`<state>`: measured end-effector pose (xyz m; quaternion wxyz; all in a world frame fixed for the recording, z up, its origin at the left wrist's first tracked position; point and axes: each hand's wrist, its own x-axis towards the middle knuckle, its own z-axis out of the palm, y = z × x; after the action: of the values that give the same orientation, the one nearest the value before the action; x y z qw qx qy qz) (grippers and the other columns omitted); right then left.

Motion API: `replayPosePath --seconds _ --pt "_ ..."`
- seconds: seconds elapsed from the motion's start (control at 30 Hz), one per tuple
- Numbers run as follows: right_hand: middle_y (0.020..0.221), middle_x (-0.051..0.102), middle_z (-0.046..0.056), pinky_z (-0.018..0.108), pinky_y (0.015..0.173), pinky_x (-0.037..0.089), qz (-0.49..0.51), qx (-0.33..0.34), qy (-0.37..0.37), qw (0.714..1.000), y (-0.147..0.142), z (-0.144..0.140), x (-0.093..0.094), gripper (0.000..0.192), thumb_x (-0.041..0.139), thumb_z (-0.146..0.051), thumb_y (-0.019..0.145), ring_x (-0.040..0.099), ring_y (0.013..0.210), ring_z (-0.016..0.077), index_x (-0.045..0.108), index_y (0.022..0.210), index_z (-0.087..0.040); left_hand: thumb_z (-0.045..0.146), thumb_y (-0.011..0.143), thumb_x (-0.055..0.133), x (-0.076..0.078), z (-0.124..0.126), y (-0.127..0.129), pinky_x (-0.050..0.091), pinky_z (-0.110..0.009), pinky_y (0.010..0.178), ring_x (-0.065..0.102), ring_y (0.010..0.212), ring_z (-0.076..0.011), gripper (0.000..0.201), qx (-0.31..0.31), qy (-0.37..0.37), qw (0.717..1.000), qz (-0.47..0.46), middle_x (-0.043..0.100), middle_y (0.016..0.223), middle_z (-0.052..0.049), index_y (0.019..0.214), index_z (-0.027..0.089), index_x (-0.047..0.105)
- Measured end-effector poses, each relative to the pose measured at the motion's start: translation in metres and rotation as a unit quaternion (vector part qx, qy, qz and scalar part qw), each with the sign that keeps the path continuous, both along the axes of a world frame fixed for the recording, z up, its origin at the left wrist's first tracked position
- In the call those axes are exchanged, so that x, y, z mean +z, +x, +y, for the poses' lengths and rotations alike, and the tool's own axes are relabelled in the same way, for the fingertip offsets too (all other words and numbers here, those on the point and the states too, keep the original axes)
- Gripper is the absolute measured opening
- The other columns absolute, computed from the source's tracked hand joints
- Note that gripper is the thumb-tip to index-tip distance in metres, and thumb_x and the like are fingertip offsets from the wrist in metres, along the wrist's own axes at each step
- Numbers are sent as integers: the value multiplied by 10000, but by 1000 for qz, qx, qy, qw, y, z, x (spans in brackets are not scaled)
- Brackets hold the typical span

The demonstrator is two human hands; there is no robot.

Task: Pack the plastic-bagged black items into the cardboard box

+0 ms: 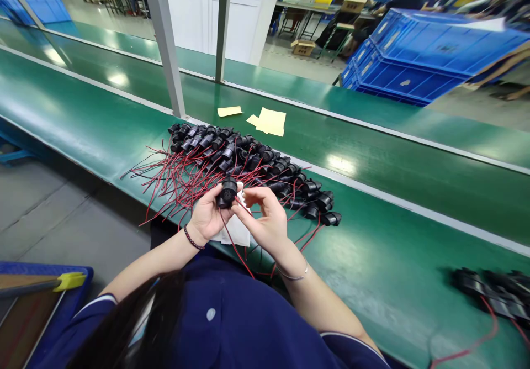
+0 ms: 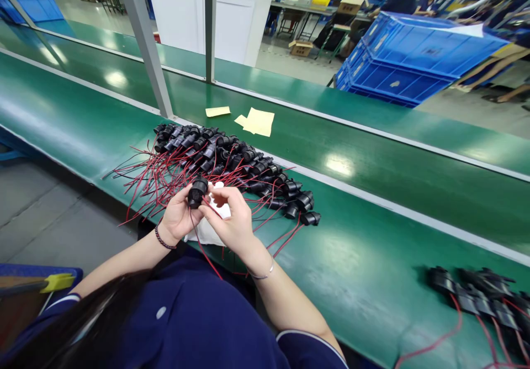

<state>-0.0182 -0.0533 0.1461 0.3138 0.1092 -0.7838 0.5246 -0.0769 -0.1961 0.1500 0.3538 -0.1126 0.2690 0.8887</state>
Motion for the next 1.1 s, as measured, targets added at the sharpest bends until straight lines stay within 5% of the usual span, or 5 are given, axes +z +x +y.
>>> replayPosePath --seconds 0.17,0.5,0.7,1.1 --pt "832 701 28 303 633 571 11 7 26 1000 4 -2 5 35 734 -244 926 632 684 157 703 932 -230 196 926 497 2 -5 0 607 -248 664 723 847 -192 556 5 20 1000 7 701 1241 -179 1474 106 487" --pt "784 705 18 296 585 543 27 8 55 998 5 -3 5 45 734 -208 919 627 637 153 717 888 -237 234 727 646 -5 -9 -1 606 -290 747 723 1045 -271 775 -6 29 998 62 679 1297 -181 1471 126 461" --pt "818 717 11 311 646 567 51 -4 96 994 6 -1 2 97 727 -163 929 670 701 165 725 927 -261 287 673 657 -4 -12 0 496 -471 1111 536 1397 -334 797 -33 42 992 111 648 1373 -162 1444 186 485" --pt "837 735 18 291 656 478 190 -36 266 944 4 -6 8 205 620 -80 975 633 731 149 730 1051 -236 404 714 647 -19 -6 1 275 -459 1266 233 1577 -344 897 -62 123 985 101 447 1594 -192 1535 134 405"
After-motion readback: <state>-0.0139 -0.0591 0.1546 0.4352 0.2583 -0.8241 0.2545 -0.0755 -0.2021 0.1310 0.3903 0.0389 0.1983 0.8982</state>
